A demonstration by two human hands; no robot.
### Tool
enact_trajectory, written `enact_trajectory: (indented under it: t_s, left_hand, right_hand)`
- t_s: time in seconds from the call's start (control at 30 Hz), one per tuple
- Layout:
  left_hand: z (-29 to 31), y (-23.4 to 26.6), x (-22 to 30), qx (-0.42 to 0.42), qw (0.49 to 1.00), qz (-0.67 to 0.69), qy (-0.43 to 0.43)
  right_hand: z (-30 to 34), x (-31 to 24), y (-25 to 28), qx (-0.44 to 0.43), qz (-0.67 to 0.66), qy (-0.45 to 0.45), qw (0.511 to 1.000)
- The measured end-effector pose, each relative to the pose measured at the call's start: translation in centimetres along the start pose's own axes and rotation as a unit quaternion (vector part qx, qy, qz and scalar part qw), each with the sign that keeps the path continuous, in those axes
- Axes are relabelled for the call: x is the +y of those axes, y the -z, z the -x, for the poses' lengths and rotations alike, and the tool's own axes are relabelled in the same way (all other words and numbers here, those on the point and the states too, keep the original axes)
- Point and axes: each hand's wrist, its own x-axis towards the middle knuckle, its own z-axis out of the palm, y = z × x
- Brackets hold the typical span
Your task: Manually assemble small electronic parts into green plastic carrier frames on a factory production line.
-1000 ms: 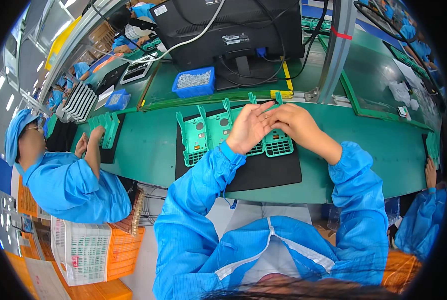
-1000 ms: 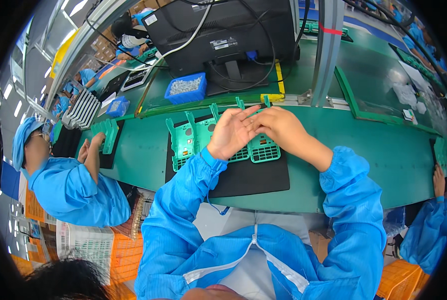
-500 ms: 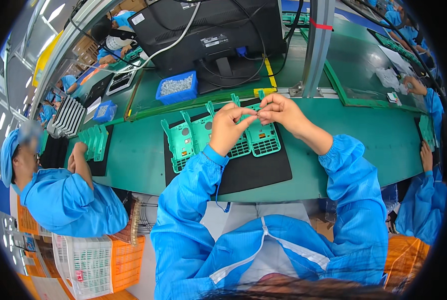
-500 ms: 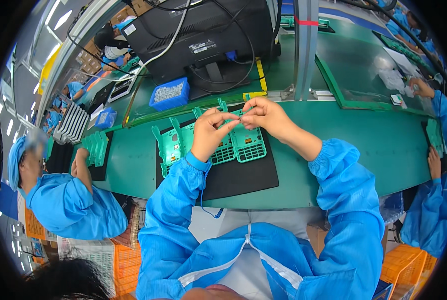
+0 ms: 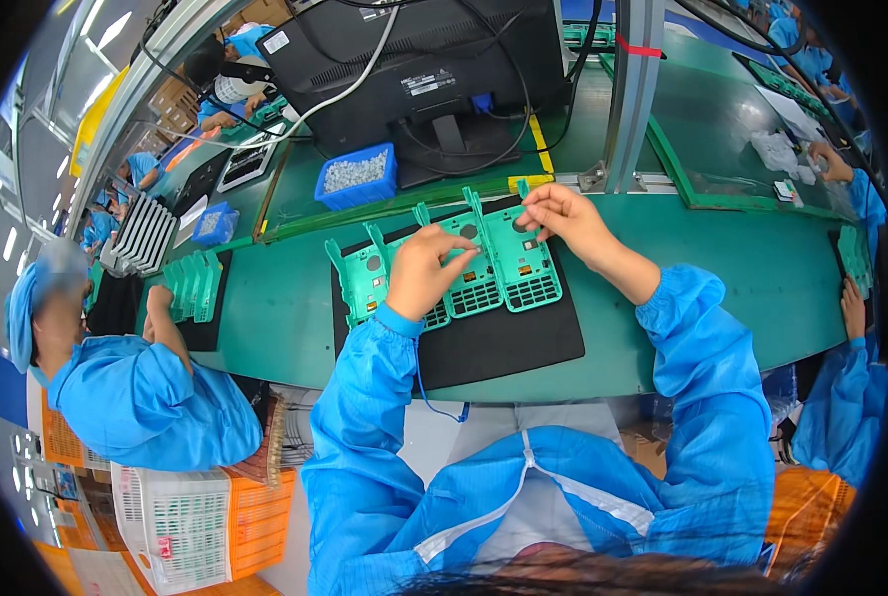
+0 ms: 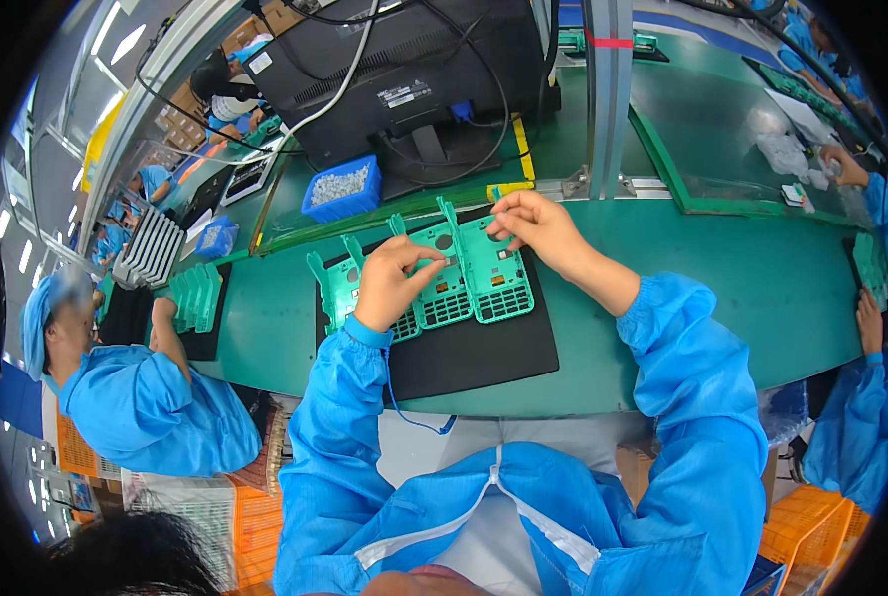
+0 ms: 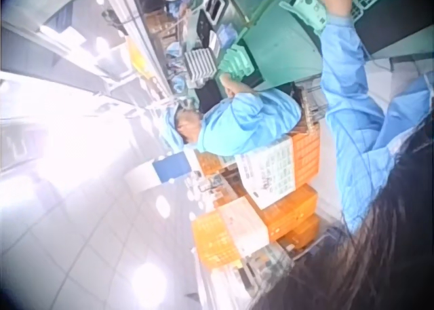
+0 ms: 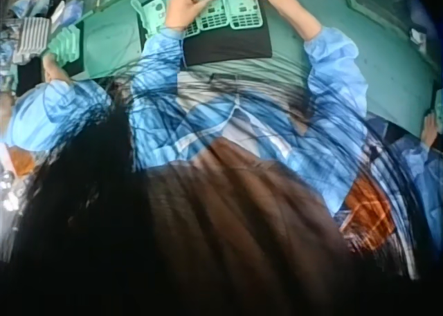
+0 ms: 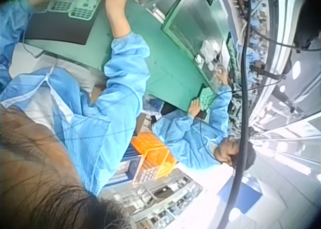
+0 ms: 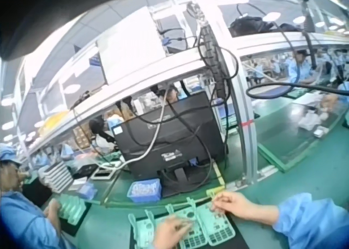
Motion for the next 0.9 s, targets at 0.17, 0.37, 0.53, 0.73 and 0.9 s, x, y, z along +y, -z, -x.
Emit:
enact_trajectory:
  t_s: [0.17,0.37,0.53,0.73,0.9]
  left_hand:
    - [0.3,-1.5,-1.1,-0.003,1.000,-0.016,-0.019]
    - [0.1,-1.8,-0.9,-0.024,0.998,-0.040,-0.048]
    - [0.1,-1.8,-0.7,-0.026,0.997,-0.048,-0.052]
    - [-0.1,-2.1,-0.7,-0.014,0.997,-0.048,-0.057]
    - [-0.2,-1.9,-0.2,-0.041,0.986,-0.096,-0.127]
  right_hand:
    - [-0.5,1.1,1.1,0.023,-0.009,-0.035,0.999]
    - [-0.4,1.4,0.9,0.025,-0.011,-0.038,0.999]
    - [-0.4,1.3,0.8,0.024,-0.009,-0.040,0.999]
    - [-0.3,1.2,0.7,0.025,-0.006,-0.043,0.999]
    - [-0.2,1.2,0.7,0.028,0.000,-0.038,0.999]
